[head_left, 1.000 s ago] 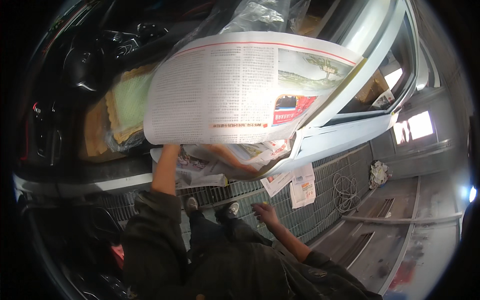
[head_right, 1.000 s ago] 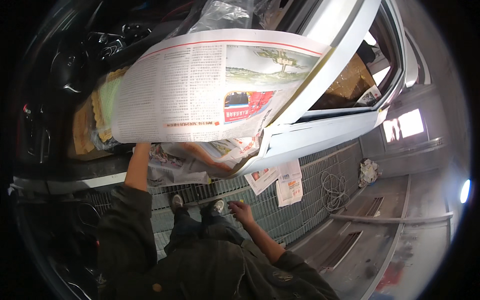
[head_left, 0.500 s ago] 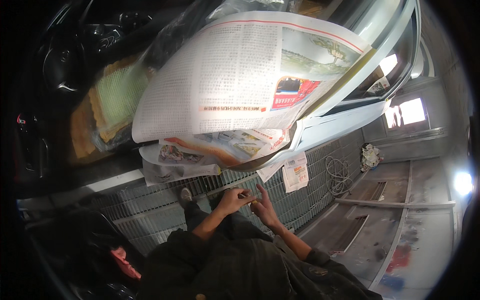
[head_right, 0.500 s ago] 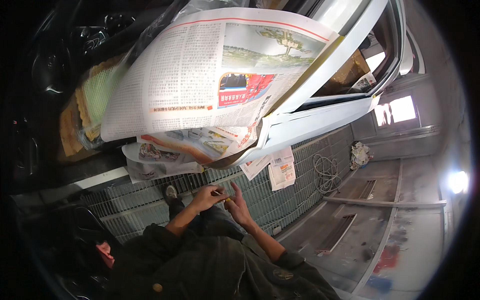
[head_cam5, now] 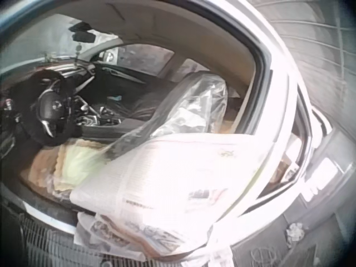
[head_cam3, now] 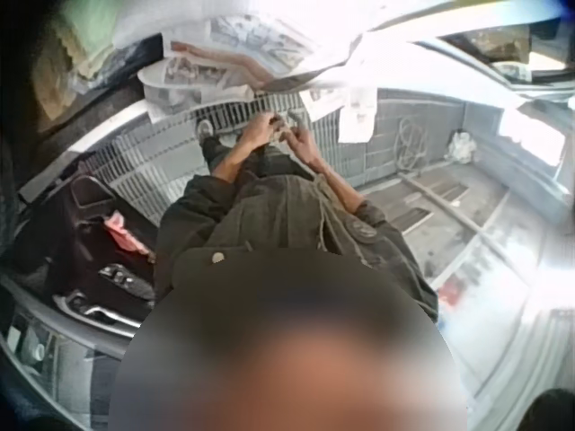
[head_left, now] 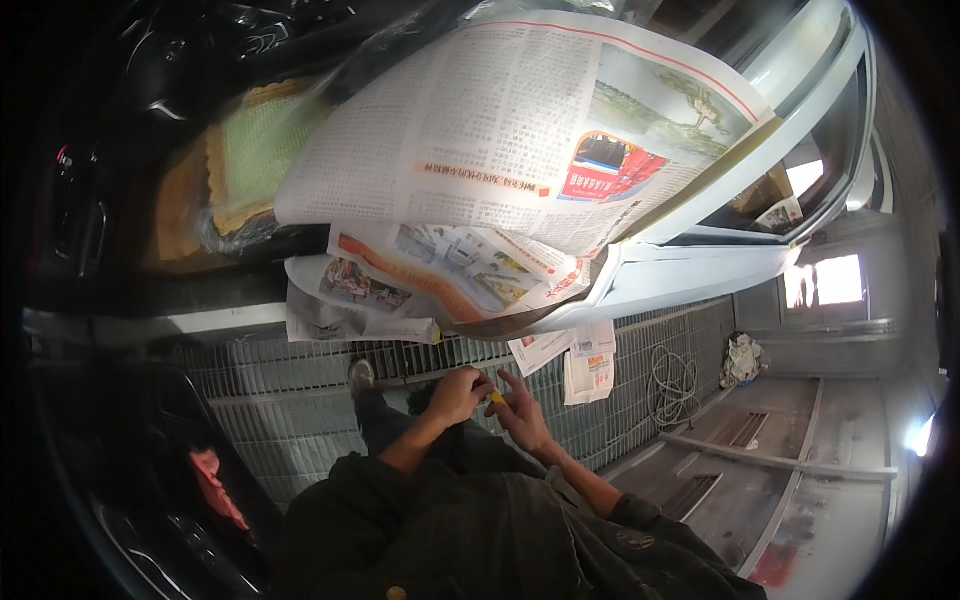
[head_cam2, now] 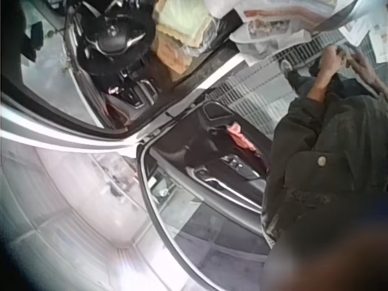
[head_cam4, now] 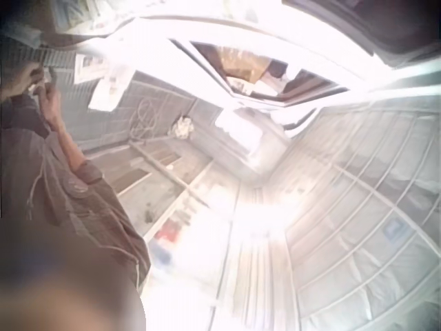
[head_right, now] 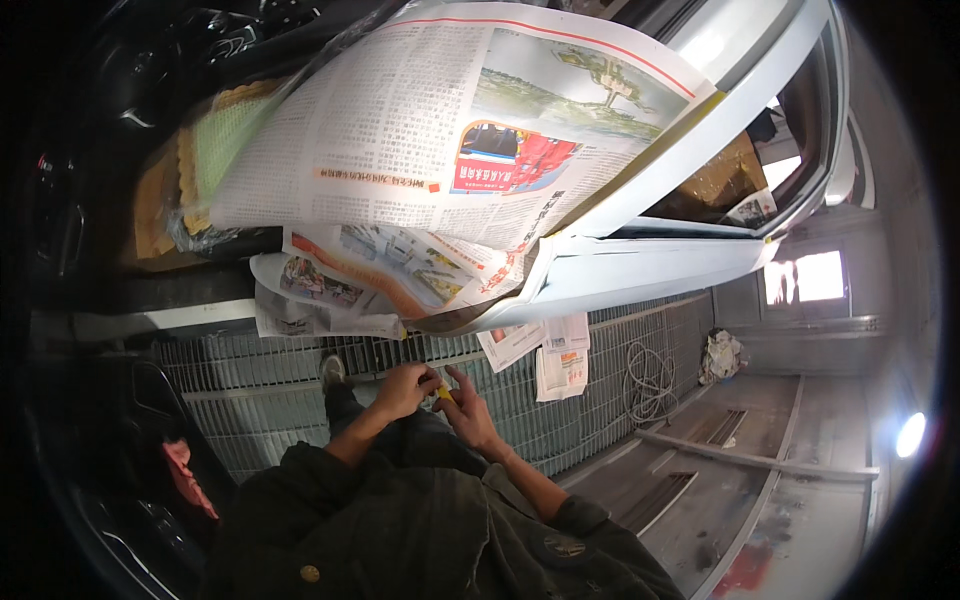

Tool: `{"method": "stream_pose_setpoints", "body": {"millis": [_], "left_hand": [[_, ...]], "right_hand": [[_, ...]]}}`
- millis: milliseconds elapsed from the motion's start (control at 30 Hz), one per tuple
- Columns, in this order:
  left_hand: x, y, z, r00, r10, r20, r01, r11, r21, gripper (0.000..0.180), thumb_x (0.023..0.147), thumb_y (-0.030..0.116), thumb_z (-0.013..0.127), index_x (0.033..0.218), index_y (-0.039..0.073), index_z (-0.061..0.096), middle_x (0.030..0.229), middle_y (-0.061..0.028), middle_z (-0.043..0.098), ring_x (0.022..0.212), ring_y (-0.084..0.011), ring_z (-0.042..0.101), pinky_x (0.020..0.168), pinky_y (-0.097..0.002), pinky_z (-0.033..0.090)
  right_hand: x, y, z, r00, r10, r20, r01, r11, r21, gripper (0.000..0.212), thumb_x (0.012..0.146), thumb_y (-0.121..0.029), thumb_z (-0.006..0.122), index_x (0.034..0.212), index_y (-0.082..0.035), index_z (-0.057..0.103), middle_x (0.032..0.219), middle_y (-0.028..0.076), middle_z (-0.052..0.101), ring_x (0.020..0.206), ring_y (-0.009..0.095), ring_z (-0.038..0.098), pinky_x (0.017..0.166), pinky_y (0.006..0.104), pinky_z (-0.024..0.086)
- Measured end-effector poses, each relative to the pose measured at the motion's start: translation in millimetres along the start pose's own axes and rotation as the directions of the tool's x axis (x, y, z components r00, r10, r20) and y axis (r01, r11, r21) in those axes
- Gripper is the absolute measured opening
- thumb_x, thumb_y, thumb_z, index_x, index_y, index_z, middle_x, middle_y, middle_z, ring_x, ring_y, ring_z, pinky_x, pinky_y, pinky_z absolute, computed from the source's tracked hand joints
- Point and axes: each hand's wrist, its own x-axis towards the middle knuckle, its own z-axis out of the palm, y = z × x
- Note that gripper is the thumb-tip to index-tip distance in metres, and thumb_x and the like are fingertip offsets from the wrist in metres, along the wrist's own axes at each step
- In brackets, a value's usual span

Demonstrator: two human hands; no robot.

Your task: The person places newspaper sheets over the car door and window edges, then secures them with yellow masking tape. They smooth the paper and tape along the door frame and window line to protect adjacent surfaces.

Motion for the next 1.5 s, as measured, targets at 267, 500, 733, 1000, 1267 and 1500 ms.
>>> {"method": "stream_pose_setpoints", "body": {"millis": [267, 500, 733, 1000, 1267, 1500], "left_hand": [[-2.9, 19.1, 17.2, 0.978, -0.208, 0.006, 0.205, 0.960, -0.188, 0.019, 0.090, 0.017, 0.076, 0.092, 0.000, 0.069, 0.080, -0.0102, 0.071, 0.074, -0.0176, 0.069, 0.068, -0.0329, 0.053], [-1.2, 18.9, 32.9, 0.977, -0.212, 0.017, 0.211, 0.959, -0.187, 0.021, 0.084, 0.012, 0.083, 0.088, 0.002, 0.065, 0.083, -0.0052, 0.071, 0.077, -0.0121, 0.068, 0.069, -0.0294, 0.054], [37.4, -20.8, 16.9, 0.815, -0.447, -0.368, -0.068, 0.557, -0.828, 0.018, 0.085, 0.006, 0.080, 0.087, 0.004, 0.063, 0.082, -0.0054, 0.068, 0.070, -0.0139, 0.062, 0.064, -0.0288, 0.048], [91.7, -38.5, 24.4, 0.818, -0.555, -0.148, 0.114, 0.409, -0.905, 0.025, 0.081, 0.005, 0.082, 0.100, 0.001, 0.065, 0.095, -0.0034, 0.064, 0.091, -0.0156, 0.062, 0.078, -0.0320, 0.049], [113.6, -21.1, 37.5, 0.802, -0.549, -0.234, 0.170, 0.586, -0.792, 0.037, 0.078, 0.015, 0.086, 0.107, -0.001, 0.069, 0.098, -0.0043, 0.070, 0.084, -0.0165, 0.065, 0.074, -0.0327, 0.050], [116.4, -36.6, 44.4, 0.818, -0.518, -0.251, 0.199, 0.663, -0.722, 0.040, 0.080, 0.021, 0.087, 0.110, 0.000, 0.071, 0.100, -0.0081, 0.074, 0.084, -0.0180, 0.069, 0.076, -0.0342, 0.053]], "right_hand": [[15.5, 23.4, -41.5, 0.992, 0.097, 0.081, -0.077, 0.973, -0.218, 0.032, 0.102, -0.027, 0.054, 0.122, -0.003, 0.064, 0.071, 0.009, 0.072, 0.054, 0.019, 0.069, 0.053, 0.0327, 0.053], [28.2, 62.2, -54.6, 0.990, 0.058, 0.128, -0.021, 0.962, -0.274, 0.024, 0.098, -0.024, 0.058, 0.101, -0.005, 0.072, 0.070, 0.009, 0.072, 0.055, 0.017, 0.069, 0.051, 0.0325, 0.052], [22.5, 151.2, -122.2, 0.875, 0.457, -0.160, -0.377, 0.850, 0.367, 0.030, 0.095, -0.026, 0.058, 0.104, 0.000, 0.070, 0.075, 0.011, 0.068, 0.048, 0.013, 0.052, 0.043, 0.0274, 0.040], [-2.3, 135.1, -118.2, 0.905, 0.395, -0.156, -0.339, 0.894, 0.293, 0.028, 0.100, -0.018, 0.053, 0.111, 0.002, 0.068, 0.082, 0.009, 0.070, 0.058, 0.010, 0.057, 0.050, 0.0250, 0.043], [-23.2, 160.8, -122.2, 0.897, 0.394, -0.201, -0.346, 0.908, 0.238, 0.029, 0.099, -0.020, 0.055, 0.114, 0.000, 0.069, 0.084, 0.009, 0.072, 0.059, 0.010, 0.060, 0.053, 0.0255, 0.047], [-22.1, 145.0, -112.5, 0.885, 0.431, -0.176, -0.381, 0.888, 0.258, 0.027, 0.099, -0.019, 0.056, 0.115, -0.001, 0.069, 0.084, 0.008, 0.073, 0.060, 0.010, 0.061, 0.054, 0.0247, 0.048]]}}
